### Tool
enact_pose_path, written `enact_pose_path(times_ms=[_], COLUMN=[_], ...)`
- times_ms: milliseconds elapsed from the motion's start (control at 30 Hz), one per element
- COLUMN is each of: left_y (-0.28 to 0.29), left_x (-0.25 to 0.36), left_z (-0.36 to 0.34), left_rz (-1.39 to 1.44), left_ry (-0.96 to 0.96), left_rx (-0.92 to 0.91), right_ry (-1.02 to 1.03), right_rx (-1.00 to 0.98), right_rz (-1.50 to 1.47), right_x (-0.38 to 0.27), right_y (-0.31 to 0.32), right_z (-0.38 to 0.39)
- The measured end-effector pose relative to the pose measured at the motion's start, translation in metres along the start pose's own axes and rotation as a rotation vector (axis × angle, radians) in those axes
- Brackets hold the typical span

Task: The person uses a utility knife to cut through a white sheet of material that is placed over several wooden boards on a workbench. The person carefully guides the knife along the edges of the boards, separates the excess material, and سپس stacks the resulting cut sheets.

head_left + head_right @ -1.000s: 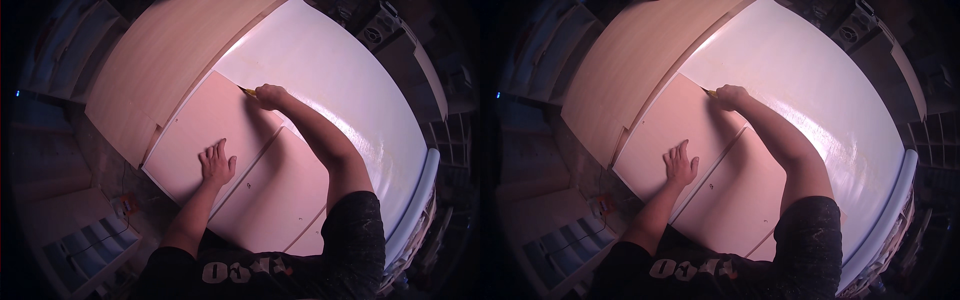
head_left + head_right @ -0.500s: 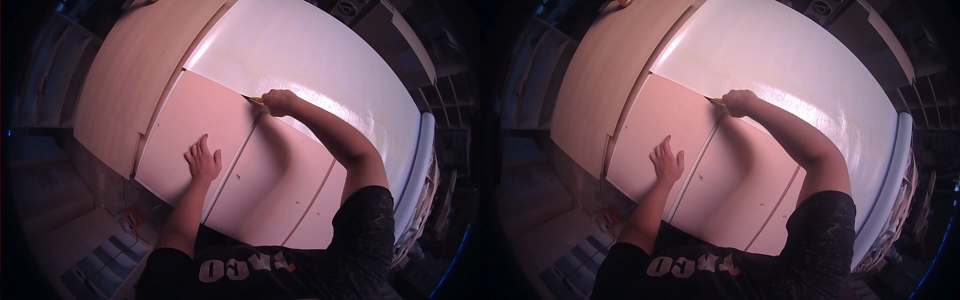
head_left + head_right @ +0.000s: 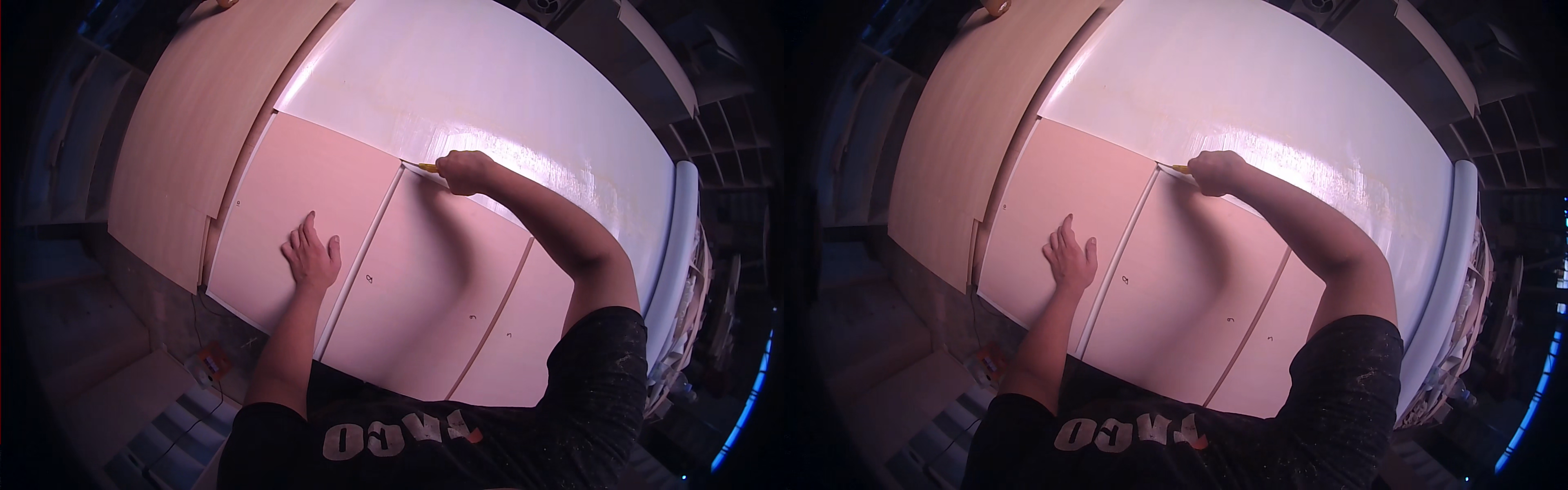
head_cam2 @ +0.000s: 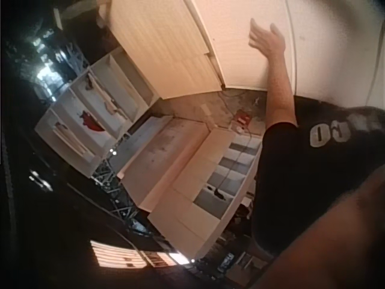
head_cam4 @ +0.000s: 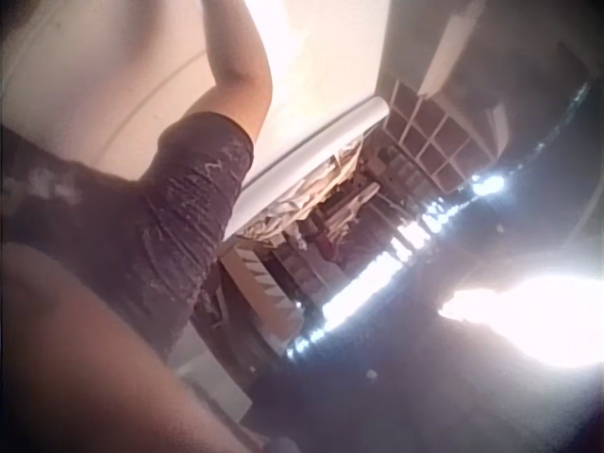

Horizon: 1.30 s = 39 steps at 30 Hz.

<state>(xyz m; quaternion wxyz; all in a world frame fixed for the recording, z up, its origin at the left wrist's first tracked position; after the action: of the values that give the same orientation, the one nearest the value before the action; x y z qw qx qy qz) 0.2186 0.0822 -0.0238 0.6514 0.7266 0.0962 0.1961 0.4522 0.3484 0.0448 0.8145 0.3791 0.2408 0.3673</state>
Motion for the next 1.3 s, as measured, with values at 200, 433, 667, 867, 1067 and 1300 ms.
enact_pose_path(times_ms=[200,433,667,867,1067,1300], left_y=[0.000,0.003,0.002,0.000,0.002,-0.004], left_x=[0.001,0.002,0.004,0.006,0.010,0.010], left_z=[0.000,0.000,0.001,0.001,0.001,0.002], left_rz=[0.026,0.045,0.064,0.088,0.078,0.082], left_ry=[0.010,0.030,0.037,0.016,0.007,-0.011], left_rx=[0.005,-0.006,0.000,0.035,0.084,0.085], right_ry=[0.012,-0.001,-0.006,-0.024,-0.042,-0.058], right_rx=[-0.008,-0.015,-0.005,-0.018,-0.003,0.002], right_rz=[0.003,-0.002,0.002,-0.008,-0.032,-0.053], right_x=[0.005,0.013,0.027,0.048,0.069,0.090], right_y=[-0.012,-0.018,-0.030,-0.049,-0.073,-0.098], right_z=[0.008,0.015,0.045,0.076,0.105,0.138])
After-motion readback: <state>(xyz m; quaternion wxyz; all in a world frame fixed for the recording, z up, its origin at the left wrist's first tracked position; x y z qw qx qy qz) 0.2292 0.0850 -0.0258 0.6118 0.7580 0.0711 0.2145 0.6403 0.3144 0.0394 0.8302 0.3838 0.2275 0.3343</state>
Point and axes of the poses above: each hand's wrist, its own z-axis away from the middle knuckle, its own y-axis out of the back of the hand, x = y × z, the point moved 2 cm from there along -z, towards the middle knuckle, and after that the axes turned 2 degrees about y, right-handed, at the moved point
